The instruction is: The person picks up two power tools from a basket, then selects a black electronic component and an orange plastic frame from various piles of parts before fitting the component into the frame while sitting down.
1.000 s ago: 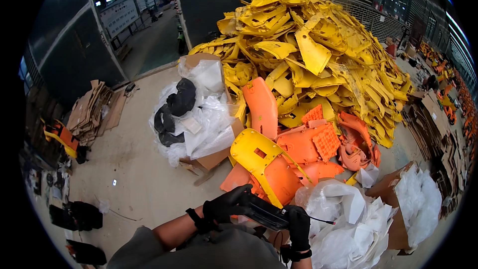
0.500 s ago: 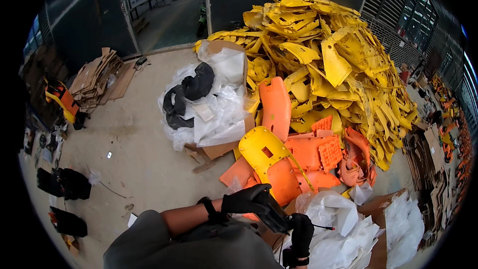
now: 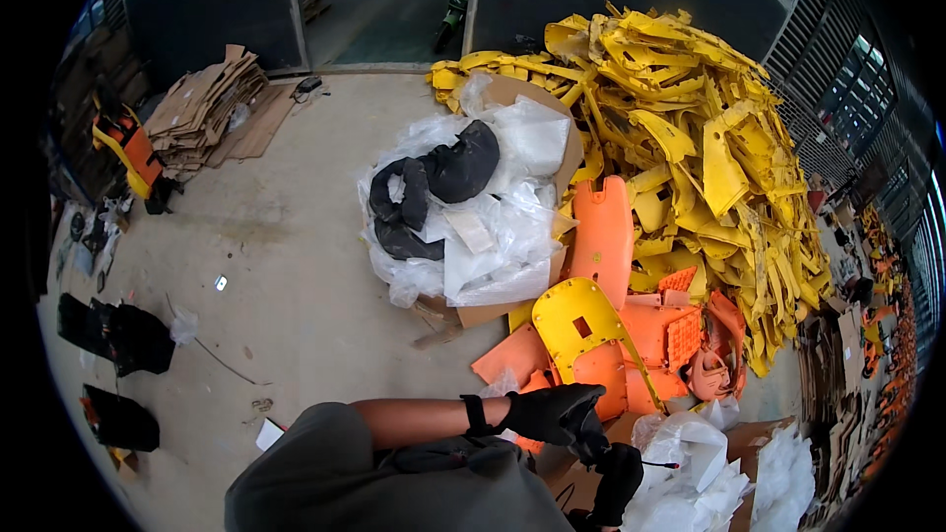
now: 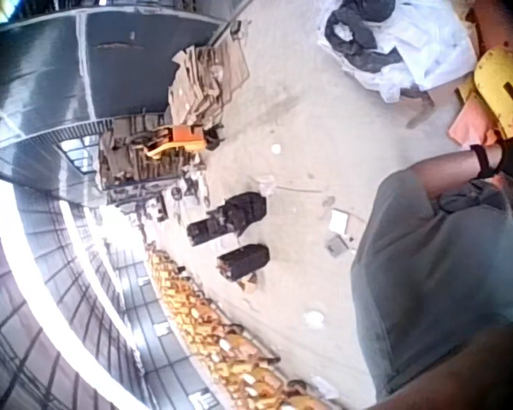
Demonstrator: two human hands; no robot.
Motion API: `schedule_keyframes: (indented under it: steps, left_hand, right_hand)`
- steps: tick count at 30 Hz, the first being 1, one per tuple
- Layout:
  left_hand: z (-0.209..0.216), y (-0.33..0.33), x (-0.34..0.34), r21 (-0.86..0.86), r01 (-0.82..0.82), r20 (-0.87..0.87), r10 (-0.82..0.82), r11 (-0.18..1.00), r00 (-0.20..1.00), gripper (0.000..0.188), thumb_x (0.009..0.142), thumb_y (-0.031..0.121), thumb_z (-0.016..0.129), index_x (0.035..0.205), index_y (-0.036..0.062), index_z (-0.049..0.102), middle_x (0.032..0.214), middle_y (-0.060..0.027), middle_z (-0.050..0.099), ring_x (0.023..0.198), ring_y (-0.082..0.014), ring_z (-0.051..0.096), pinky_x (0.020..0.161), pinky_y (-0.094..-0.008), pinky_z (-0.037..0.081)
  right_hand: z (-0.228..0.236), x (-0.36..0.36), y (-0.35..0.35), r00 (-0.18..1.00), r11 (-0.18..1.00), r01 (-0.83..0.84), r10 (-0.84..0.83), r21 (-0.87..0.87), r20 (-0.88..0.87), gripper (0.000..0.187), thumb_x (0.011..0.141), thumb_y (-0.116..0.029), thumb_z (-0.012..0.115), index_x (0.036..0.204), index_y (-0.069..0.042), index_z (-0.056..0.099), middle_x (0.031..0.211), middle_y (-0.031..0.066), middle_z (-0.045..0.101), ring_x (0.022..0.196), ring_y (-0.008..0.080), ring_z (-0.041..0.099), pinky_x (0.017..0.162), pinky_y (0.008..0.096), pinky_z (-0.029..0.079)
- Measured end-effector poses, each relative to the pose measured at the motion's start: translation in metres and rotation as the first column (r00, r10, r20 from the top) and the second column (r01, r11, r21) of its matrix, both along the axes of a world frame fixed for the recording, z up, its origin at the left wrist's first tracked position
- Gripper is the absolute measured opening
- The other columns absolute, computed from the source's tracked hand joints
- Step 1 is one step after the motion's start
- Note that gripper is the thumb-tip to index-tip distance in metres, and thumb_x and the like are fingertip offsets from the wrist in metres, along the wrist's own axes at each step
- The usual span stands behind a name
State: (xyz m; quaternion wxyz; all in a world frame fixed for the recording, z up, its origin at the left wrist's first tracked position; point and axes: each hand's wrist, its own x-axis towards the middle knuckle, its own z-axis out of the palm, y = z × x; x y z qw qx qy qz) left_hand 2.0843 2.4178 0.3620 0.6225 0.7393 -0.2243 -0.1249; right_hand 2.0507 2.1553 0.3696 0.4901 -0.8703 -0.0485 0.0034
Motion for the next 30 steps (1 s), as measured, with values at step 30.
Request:
schedule_keyframes:
  steps: [30]
  left_hand:
    - [-0.051, 0.174, -0.04, -0.545, -0.204, -0.637, -0.243, 0.813, 0.732, 0.032, 0.106, 0.037, 0.05, 0.116, 0.0089, 0.062, 0.091, -0.0018, 0.064, 0.075, -0.0102, 0.06, 0.064, -0.025, 0.049]
  right_hand:
    - [0.057, -0.063, 0.201, 0.963, 0.882, 0.262, -0.266, 0.392, -0.045, 0.039, 0.109, -0.031, 0.045, 0.093, -0.001, 0.062, 0.077, 0.005, 0.063, 0.067, 0.0126, 0.057, 0.064, 0.0265, 0.046]
